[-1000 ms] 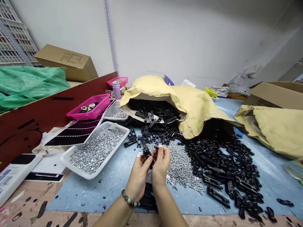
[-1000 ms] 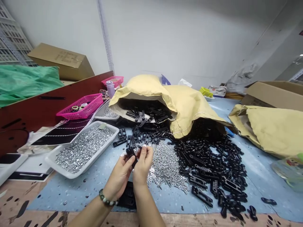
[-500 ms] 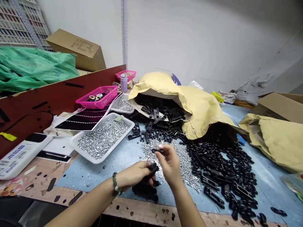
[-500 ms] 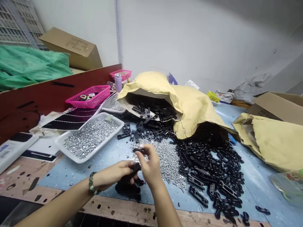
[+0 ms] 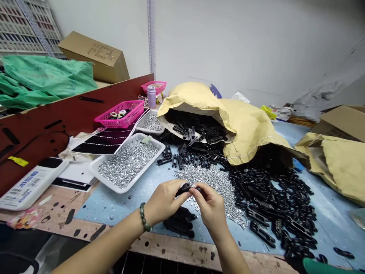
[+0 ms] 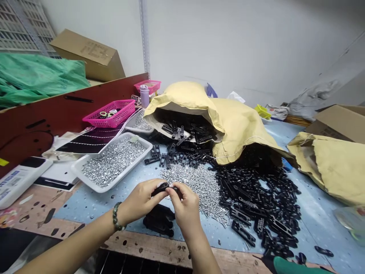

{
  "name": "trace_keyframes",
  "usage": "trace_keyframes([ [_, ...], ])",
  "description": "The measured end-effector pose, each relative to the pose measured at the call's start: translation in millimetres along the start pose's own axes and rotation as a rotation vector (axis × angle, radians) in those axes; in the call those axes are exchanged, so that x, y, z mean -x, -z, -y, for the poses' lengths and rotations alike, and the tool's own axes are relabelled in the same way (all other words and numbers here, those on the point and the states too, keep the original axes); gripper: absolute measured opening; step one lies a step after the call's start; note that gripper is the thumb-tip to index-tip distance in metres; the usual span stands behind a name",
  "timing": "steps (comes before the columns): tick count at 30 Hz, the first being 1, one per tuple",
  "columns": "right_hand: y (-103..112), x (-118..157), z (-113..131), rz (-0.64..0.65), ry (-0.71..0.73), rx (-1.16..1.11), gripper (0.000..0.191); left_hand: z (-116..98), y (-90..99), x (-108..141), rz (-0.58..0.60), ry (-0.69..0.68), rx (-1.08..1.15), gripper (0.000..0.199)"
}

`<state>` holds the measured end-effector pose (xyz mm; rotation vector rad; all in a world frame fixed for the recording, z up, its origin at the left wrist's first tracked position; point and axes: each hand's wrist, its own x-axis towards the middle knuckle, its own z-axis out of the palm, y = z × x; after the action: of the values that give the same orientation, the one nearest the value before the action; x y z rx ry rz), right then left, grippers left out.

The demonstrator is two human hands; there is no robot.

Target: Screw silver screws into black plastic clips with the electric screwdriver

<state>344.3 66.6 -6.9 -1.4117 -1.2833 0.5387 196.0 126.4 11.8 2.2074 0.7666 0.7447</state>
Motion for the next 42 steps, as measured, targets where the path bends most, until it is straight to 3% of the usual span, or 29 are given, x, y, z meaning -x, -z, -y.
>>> trace_keyframes([
  [3,5,1,-2,-0.006,0.000,-0.056,0.016,0,1.6,-4,0.025,-0.089,-0.002,0.020],
  [6,13,2,-13,0.139,-0.068,-0.051,0.022,6,6.8,-8,0.080,-0.067,-0.007,0.022],
  [11,18,13,-45,0.286,0.013,0.482,0.010,34,13.4,-10,0.130,0.183,-0.032,0.018],
  [14,12,19,-57,0.343,0.040,0.658,0.011,46,8.1,-10,0.211,0.170,-0.031,0.016],
  [17,13,24,-60,0.286,0.039,0.590,0.003,50,-2.1,-12,0.292,0.092,-0.029,0.015],
  [20,23,32,-62,0.213,0.047,0.457,0.020,49,-14.1,-16,0.363,0.010,-0.056,0.011],
  [25,30,50,-71,0.288,0.182,0.483,0.018,46,-28.0,-16,0.438,-0.059,-0.116,0.016],
  [29,24,54,-70,0.253,0.229,0.541,0.021,46,-26.9,-12,0.461,-0.083,-0.161,0.024],
  [34,23,53,-60,0.304,0.169,0.479,0.022,47,-16.4,-7,0.475,-0.051,-0.149,0.019],
  [36,28,54,-60,0.243,0.133,0.425,0.026,50,-9.6,-10,0.415,-0.029,-0.162,0.018],
  [40,56,50,-75,0.002,0.075,0.458,0.030,69,5.2,-36,0.033,0.197,-0.359,0.028],
  [42,76,39,-86,-0.107,0.075,0.535,0.029,81,8.3,-53,-0.061,0.293,-0.451,0.032],
])
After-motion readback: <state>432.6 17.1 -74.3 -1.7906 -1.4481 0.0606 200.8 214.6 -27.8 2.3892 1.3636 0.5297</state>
